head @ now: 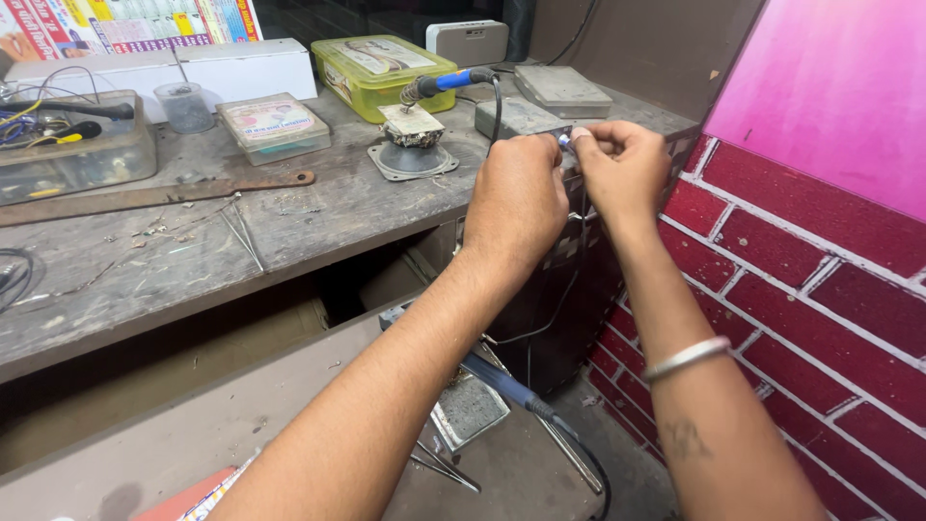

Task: The person applies flux paste to a small green circuit board using a syringe. They then use a soldering iron to heat the board's components while holding it with tweezers. The person cleans the soldering iron tip on a sponge and uses a toothbrush to clean the circuit board.

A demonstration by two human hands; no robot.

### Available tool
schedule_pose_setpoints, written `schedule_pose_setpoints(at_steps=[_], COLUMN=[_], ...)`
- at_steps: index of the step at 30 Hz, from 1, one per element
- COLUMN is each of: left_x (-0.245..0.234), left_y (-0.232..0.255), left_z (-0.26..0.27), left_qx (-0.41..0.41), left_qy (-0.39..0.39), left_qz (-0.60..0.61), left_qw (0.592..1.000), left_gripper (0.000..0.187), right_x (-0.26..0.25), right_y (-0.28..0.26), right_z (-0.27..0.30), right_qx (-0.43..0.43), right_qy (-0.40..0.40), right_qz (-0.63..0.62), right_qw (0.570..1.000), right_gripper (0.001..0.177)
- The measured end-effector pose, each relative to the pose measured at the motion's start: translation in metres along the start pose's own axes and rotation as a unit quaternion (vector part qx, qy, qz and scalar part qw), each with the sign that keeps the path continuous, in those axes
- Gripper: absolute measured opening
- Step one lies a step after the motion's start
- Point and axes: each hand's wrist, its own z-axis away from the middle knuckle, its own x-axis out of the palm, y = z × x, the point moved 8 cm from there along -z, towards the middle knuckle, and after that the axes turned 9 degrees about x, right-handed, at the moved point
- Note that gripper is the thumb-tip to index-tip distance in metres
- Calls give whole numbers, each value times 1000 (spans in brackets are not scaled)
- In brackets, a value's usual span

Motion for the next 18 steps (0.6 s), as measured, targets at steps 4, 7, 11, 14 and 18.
schedule_pose_setpoints(at_steps=[4, 7, 11, 14, 18], left_x=[-12, -33, -66, -91, -122], left_y=[7, 22, 42, 61, 86], left_z=[6, 13, 29, 43, 62], left_qx=[-16, 20, 39, 54, 83], left_qy=[17, 54, 61, 63, 83], left_qz=[50, 67, 87, 100, 118], left_qw=[998, 996, 994, 991, 986], left_gripper=[11, 11, 12, 12, 12], right_x=[-11, -25, -43, -55, -64], right_y=[-33, -62, -105, -138, -182], right_z=[37, 72, 113, 138, 171], right_qx=[27, 15, 5, -10, -67], right_qy=[-79, -96, -108, -109, -101], right_qz=[-125, -137, -138, -114, -66], right_qw=[989, 986, 984, 987, 990], right_gripper=[10, 11, 10, 10, 9])
